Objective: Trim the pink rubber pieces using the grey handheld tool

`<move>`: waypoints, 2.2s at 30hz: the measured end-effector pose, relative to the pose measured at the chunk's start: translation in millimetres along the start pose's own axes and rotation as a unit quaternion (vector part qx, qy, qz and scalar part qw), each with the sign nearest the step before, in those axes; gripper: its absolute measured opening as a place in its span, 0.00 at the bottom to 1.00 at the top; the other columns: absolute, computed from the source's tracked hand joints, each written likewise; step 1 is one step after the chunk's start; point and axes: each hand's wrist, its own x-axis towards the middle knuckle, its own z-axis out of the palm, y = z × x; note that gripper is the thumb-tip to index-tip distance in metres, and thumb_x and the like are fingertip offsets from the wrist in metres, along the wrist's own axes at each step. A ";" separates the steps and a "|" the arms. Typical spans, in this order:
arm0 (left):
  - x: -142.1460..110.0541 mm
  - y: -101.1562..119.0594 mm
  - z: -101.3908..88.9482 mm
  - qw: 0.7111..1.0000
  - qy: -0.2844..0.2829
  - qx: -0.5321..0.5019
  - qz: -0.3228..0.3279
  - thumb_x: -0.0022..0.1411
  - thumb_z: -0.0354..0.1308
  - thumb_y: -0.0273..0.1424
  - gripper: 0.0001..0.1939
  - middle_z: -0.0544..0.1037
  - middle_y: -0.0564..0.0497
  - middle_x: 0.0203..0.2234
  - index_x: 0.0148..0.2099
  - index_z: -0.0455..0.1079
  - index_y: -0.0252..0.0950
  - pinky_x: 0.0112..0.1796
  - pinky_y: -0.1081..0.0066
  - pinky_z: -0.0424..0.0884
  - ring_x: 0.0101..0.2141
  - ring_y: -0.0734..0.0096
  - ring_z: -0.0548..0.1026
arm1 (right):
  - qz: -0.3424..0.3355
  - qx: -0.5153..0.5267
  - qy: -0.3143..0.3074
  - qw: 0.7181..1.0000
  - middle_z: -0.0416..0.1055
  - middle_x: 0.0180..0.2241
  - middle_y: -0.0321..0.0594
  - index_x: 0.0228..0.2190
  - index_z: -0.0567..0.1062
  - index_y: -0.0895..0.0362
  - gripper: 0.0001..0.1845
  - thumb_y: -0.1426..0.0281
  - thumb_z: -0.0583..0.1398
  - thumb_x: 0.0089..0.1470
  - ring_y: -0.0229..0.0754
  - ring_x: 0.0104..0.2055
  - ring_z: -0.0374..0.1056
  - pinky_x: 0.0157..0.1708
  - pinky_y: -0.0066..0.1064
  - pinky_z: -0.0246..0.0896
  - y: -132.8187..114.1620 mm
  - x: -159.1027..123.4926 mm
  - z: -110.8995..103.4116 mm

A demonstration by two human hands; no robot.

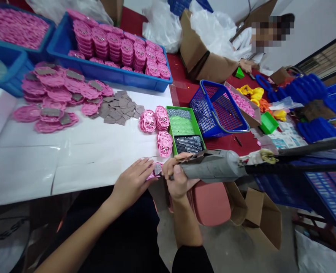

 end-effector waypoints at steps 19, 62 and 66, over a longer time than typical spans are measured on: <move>-1.6 -2.6 7.6 0.998 0.025 0.055 0.031 0.74 0.55 0.37 0.17 0.81 0.39 0.52 0.57 0.72 0.31 0.58 0.56 0.76 0.55 0.55 0.79 | 0.026 -0.036 -0.023 0.999 0.62 0.15 0.22 0.36 0.69 0.51 0.11 0.64 0.65 0.52 0.31 0.12 0.53 0.14 0.25 0.52 8.9 -3.0 7.2; 99.2 28.6 24.5 0.997 0.012 0.066 0.028 0.70 0.58 0.28 0.06 0.79 0.45 0.43 0.46 0.75 0.34 0.42 0.59 0.68 0.43 0.55 0.72 | -0.039 -0.008 0.126 0.991 0.56 0.14 0.22 0.31 0.72 0.52 0.09 0.62 0.60 0.47 0.32 0.10 0.46 0.13 0.27 0.47 -58.2 23.6 -56.0; 82.1 26.0 11.9 0.997 0.009 0.072 0.025 0.71 0.59 0.32 0.11 0.79 0.42 0.44 0.51 0.73 0.32 0.39 0.59 0.69 0.42 0.55 0.72 | -0.030 -0.007 0.137 0.990 0.57 0.13 0.22 0.31 0.72 0.52 0.08 0.64 0.60 0.46 0.32 0.10 0.47 0.12 0.27 0.48 -56.1 18.3 -59.3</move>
